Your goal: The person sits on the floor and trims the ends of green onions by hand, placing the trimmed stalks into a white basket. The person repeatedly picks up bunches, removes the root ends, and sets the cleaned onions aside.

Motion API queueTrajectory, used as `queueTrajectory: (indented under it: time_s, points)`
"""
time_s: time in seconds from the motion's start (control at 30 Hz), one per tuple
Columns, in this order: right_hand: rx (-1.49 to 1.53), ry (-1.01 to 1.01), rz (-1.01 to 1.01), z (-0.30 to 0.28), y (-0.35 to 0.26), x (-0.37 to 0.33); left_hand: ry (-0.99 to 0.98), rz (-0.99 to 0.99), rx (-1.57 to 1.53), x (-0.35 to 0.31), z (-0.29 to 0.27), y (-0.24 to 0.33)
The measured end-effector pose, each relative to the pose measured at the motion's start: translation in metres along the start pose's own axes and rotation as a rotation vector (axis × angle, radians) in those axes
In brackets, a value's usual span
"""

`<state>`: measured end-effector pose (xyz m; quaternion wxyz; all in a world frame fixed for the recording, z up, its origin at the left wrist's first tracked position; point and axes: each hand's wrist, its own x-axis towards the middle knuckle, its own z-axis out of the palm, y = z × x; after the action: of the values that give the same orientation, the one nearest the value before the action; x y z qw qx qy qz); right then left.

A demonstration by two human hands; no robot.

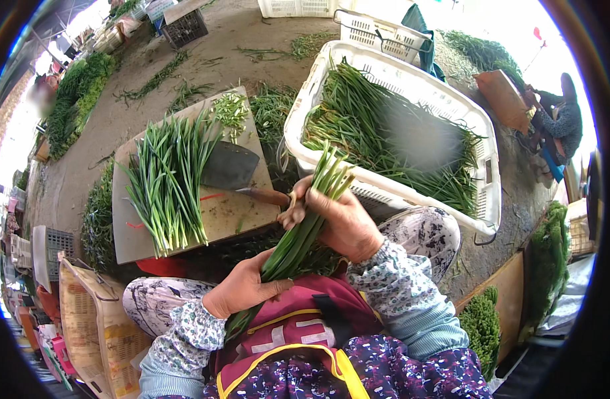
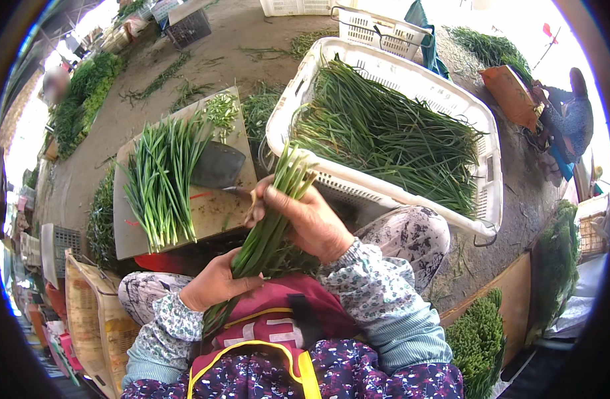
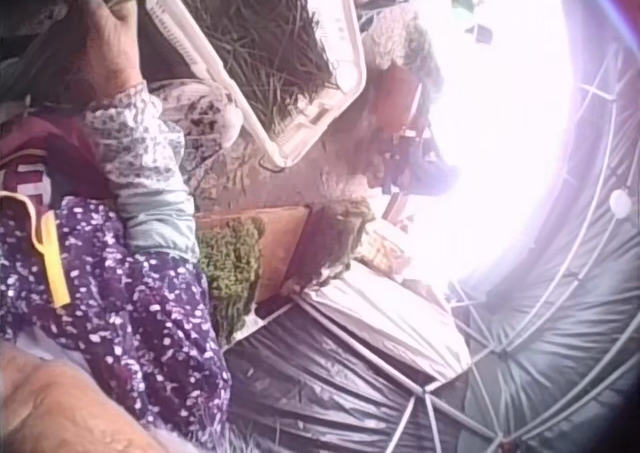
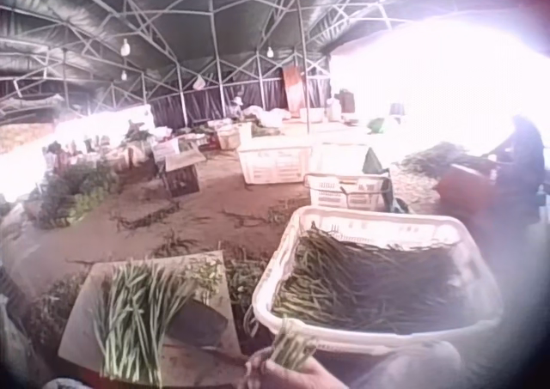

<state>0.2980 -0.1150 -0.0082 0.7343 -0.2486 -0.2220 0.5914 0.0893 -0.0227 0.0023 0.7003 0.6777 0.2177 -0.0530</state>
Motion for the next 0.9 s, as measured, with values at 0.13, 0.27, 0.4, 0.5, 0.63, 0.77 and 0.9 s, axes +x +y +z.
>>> queueTrajectory:
  time_s: [0.13,0.27,0.4,0.5,0.63,0.77,0.9]
  points:
    - [-0.143,0.238,-0.286,0.002,-0.055,-0.002,-0.026,-0.048,0.168,0.006,-0.015,-0.016]
    - [-0.383,0.309,-0.516,-0.008,-0.099,-0.016,-0.053,-0.103,0.795,0.004,-0.023,-0.053]
    - [-0.507,0.307,-0.687,0.004,-0.11,-0.028,0.109,0.103,0.847,-0.007,-0.012,-0.056]
    - [-0.539,0.28,-0.879,0.031,-0.103,-0.027,0.0,0.131,0.623,0.0,0.002,-0.03]
    - [-0.717,-0.048,-1.04,0.067,-0.073,-0.02,-0.236,0.097,-0.218,0.007,0.019,0.025]
    - [-1.437,-0.612,-1.131,0.066,-0.032,-0.022,-0.401,0.251,-0.791,0.02,0.012,0.043]
    - [-1.605,-0.751,-1.029,0.058,-0.006,-0.027,-0.297,0.247,-0.957,0.021,0.01,0.045]
